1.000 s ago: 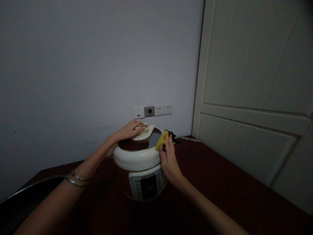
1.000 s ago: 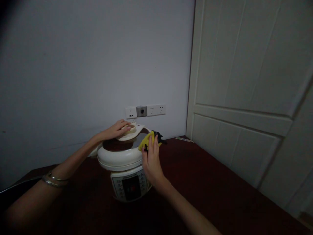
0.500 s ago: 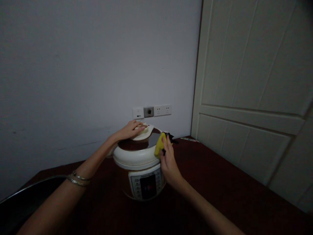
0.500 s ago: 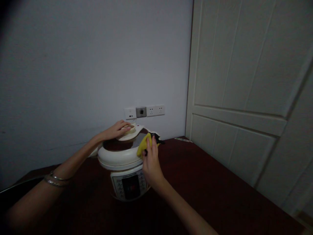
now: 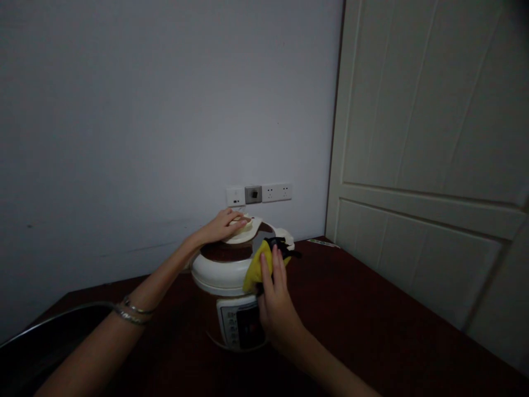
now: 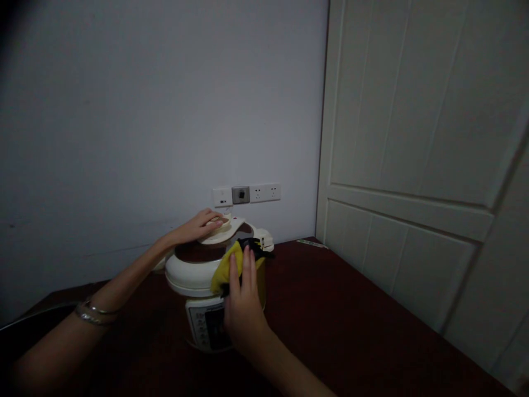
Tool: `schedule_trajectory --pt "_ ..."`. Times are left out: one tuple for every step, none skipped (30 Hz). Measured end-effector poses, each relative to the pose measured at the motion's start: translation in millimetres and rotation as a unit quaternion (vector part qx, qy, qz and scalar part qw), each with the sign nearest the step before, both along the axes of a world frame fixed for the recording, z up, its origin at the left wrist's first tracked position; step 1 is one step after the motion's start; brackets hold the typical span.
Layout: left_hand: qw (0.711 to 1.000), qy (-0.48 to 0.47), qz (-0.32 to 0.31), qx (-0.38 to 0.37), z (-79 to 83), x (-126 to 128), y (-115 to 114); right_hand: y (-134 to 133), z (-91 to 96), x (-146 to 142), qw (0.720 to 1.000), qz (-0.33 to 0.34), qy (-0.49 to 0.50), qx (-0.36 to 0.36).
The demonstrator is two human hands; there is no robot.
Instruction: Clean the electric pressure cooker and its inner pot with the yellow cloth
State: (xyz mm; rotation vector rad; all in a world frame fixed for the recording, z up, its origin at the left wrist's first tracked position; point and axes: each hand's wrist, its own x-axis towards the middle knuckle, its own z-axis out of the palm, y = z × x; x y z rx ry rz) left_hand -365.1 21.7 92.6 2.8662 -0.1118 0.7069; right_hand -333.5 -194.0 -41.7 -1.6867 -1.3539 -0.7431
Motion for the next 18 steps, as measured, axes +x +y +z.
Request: schedule_trajectory --pt "1.000 0.000 0.000 -0.003 -0.4 0 0 0 4.4 11 0.999 0.002 0.030 0.011" --pt "1.000 0.000 0.000 -0.005 -0.7 1 1 0 8.4 22 0.998 0.005 0.065 0.023" --pt "1.000 -0.001 -0.001 -0.007 -0.9 1 2 -1 11.6 31 0.995 0.006 0.099 0.031" --pt "1.000 -0.001 -0.001 -0.009 -1.1 2 2 -1 13.5 37 0.992 0.006 0.125 0.036" --pt "1.000 -0.001 -0.001 -0.009 -1.1 2 2 -2 13.9 39 0.990 0.004 0.136 0.036" --pt "1.000 -0.002 -0.001 -0.007 -1.0 2 2 -3 13.0 37 0.991 0.000 0.130 0.032" --pt "1.000 -0.002 -0.001 -0.005 -0.8 1 2 -4 11.0 31 0.994 -0.005 0.107 0.025" --pt "1.000 -0.001 -0.002 -0.003 -0.4 1 1 -5 8.7 21 0.997 -0.009 0.072 0.016" --pt "1.000 0.000 -0.004 -0.002 0.0 0 1 -6 6.7 11 0.999 -0.010 0.032 0.002" --pt "1.000 0.002 -0.006 0.000 0.4 -1 0 -6 5.9 -1 1.000 -0.008 -0.009 -0.015" --pt "1.000 0.004 -0.007 0.000 0.8 -2 -1 -6 7.0 -10 0.998 -0.003 -0.045 -0.032" --pt "1.000 0.004 -0.007 0.000 1.0 -2 -2 -5 10.6 -17 0.996 0.003 -0.073 -0.048" --pt "1.000 0.002 -0.006 0.000 1.0 -3 -2 -3 16.7 -21 0.994 0.007 -0.090 -0.062" --pt "1.000 -0.003 -0.004 -0.001 0.7 -3 -3 0 25.0 -20 0.993 0.007 -0.095 -0.074" --pt "1.000 -0.007 -0.003 -0.002 0.3 -2 -2 4 35.0 -15 0.993 0.000 -0.088 -0.083" --pt "1.000 -0.010 -0.004 -0.003 -0.4 -2 -2 10 45.9 -7 0.993 -0.010 -0.074 -0.093" --pt "1.000 -0.011 -0.005 -0.005 -1.1 -1 -1 16 57.0 3 0.993 -0.023 -0.054 -0.103" --pt "1.000 -0.011 -0.005 -0.008 -1.8 -1 -1 24 67.7 15 0.992 -0.038 -0.036 -0.119"
